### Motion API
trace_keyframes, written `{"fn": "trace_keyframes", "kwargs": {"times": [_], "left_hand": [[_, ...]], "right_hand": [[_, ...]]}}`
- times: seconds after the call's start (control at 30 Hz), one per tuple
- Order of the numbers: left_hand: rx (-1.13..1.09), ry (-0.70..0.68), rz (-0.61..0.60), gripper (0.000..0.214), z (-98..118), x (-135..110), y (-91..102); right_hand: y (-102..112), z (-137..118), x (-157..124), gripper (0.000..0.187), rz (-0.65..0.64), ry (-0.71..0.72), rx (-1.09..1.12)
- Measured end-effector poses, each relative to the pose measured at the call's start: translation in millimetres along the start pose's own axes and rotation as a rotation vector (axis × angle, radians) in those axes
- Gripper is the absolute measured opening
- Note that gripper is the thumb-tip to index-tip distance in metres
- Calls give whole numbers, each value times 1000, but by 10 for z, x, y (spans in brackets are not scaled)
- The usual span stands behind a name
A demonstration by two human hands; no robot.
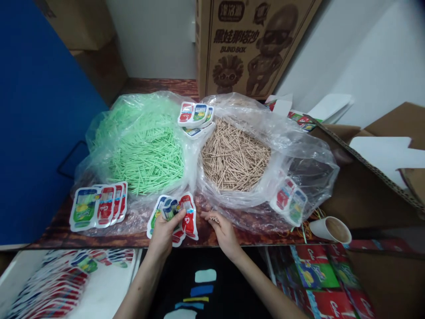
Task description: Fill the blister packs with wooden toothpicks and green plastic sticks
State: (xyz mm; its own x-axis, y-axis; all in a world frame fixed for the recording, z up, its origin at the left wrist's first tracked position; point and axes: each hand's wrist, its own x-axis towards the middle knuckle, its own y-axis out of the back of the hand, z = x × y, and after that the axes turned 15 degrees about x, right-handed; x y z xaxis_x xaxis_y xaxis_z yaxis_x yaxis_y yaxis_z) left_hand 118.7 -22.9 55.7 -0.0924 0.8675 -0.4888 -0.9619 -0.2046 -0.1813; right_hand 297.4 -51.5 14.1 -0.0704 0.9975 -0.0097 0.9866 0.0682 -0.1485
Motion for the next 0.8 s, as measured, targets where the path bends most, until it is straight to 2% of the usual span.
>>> {"fn": "trace_keyframes", "kwargs": {"times": [0.17, 0.43, 0.8], "left_hand": [[-13, -14, 66, 33, 25, -8, 10], [-4, -32, 15, 31, 32, -66, -9], [-12, -24, 11, 33, 57, -46, -74]], "right_hand": [[0, -6, -6, 19, -3, 7, -12], [-19, 5, 1, 18, 29, 38, -13], [-4, 18, 9, 17, 26, 29, -39]]}}
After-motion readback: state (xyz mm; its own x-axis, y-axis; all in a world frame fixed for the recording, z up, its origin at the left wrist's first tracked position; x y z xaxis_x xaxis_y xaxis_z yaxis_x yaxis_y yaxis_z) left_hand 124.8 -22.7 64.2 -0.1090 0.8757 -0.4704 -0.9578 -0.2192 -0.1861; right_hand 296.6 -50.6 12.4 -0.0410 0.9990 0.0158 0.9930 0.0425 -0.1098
